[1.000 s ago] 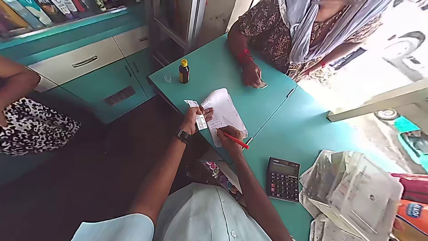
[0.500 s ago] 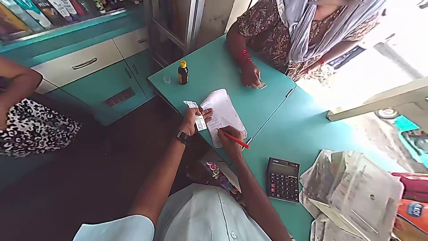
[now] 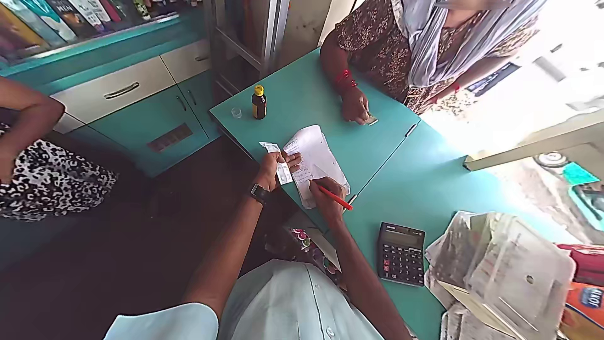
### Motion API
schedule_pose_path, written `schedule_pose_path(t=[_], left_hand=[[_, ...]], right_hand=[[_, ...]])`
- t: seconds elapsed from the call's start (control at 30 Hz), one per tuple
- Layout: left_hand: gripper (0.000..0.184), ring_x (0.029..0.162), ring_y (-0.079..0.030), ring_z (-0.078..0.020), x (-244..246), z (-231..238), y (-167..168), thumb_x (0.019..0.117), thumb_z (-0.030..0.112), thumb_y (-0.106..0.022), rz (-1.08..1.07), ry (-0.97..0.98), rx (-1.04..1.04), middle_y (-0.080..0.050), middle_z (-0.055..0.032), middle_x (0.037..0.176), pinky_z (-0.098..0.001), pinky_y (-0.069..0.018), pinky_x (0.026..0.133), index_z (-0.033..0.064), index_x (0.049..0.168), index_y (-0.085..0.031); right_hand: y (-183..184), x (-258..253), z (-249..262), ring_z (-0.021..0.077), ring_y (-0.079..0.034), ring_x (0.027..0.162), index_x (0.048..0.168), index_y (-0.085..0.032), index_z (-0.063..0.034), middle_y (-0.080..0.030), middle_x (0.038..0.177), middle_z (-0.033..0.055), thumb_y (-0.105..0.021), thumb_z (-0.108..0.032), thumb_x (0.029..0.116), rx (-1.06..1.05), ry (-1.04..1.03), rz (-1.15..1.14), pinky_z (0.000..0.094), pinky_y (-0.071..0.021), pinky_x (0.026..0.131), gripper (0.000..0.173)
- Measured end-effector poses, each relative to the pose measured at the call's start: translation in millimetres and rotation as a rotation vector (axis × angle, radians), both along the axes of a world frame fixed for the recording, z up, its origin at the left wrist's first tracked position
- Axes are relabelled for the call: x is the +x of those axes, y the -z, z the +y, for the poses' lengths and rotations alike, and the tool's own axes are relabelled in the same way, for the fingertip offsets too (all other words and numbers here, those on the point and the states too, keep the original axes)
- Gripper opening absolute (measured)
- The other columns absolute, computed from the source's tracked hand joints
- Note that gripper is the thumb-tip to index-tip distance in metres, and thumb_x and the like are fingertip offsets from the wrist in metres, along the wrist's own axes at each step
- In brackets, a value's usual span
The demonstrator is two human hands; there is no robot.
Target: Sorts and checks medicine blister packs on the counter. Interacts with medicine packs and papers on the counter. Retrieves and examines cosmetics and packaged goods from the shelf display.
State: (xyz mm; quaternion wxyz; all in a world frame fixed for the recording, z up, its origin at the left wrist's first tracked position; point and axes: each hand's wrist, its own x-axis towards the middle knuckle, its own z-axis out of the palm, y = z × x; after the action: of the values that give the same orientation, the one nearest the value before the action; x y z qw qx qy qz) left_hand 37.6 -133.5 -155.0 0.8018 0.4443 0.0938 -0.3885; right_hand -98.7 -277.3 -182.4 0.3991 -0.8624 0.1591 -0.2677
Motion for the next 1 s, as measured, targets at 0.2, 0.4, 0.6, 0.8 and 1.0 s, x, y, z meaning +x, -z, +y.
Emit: schedule_pose_path(t=[0.2, 0.4, 0.6, 0.8, 1.0], left_hand=[[0.033, 0.114, -0.070, -0.0274, 0.0, -0.7, 0.7, 0.1034, 0.012, -0.029, -0.004, -0.009, -0.004, -0.067, -0.0164, 0.132, -0.0414, -0.0579, 0.094, 0.0029, 0.123, -0.053], [0.036, 0.114, -0.069, -0.0244, -2.8, 0.1, -1.6, 0.1025, 0.012, -0.028, -0.024, 0.021, 0.027, -0.066, -0.0147, 0.133, -0.0384, -0.0573, 0.094, 0.0016, 0.125, -0.054], [0.037, 0.115, -0.069, -0.0252, -0.1, -0.2, -1.3, 0.1026, 0.011, -0.027, -0.022, 0.023, 0.001, -0.065, -0.0156, 0.133, -0.0395, -0.0569, 0.095, 0.0011, 0.126, -0.053], [0.031, 0.115, -0.069, -0.0267, -0.1, -1.3, -0.4, 0.1008, 0.009, -0.028, -0.021, 0.001, 0.006, -0.066, -0.0165, 0.133, -0.0411, -0.0576, 0.094, 0.0025, 0.118, -0.053], [0.040, 0.109, -0.070, -0.0255, 0.9, 4.0, 4.5, 0.1047, 0.016, -0.026, -0.089, -0.005, -0.004, -0.068, -0.0155, 0.127, -0.0406, -0.0580, 0.091, 0.0021, 0.130, -0.054]], right_hand=[[0.9, 0.5, -0.4, 0.0047, -0.065, 0.065, 0.080, -0.077, -0.0064, -0.071, 0.072, 0.0015, -0.070, -0.014, 0.0843, 0.012, 0.014, 0.001, 0.0247, -0.0540, 0.063, 0.011], [-1.8, -2.3, 1.1, 0.0071, -0.065, 0.067, 0.082, -0.077, -0.0054, -0.071, 0.074, 0.0026, -0.070, -0.015, 0.0857, 0.018, 0.030, 0.014, 0.0277, -0.0543, 0.065, 0.012], [-3.8, -0.9, 1.4, 0.0095, -0.067, 0.070, 0.082, -0.077, -0.0056, -0.072, 0.075, 0.0045, -0.071, -0.014, 0.0851, -0.020, 0.055, 0.012, 0.0294, -0.0546, 0.068, 0.011], [-1.0, -1.0, -1.3, 0.0080, -0.066, 0.066, 0.082, -0.077, -0.0069, -0.072, 0.074, 0.0022, -0.071, -0.017, 0.0860, 0.005, 0.082, 0.009, 0.0298, -0.0550, 0.065, 0.012], [-0.9, 3.7, 2.1, 0.0063, -0.063, 0.061, 0.080, -0.074, -0.0043, -0.068, 0.069, 0.0011, -0.071, -0.011, 0.0853, 0.152, 0.137, -0.069, 0.0278, -0.0540, 0.061, 0.009]])
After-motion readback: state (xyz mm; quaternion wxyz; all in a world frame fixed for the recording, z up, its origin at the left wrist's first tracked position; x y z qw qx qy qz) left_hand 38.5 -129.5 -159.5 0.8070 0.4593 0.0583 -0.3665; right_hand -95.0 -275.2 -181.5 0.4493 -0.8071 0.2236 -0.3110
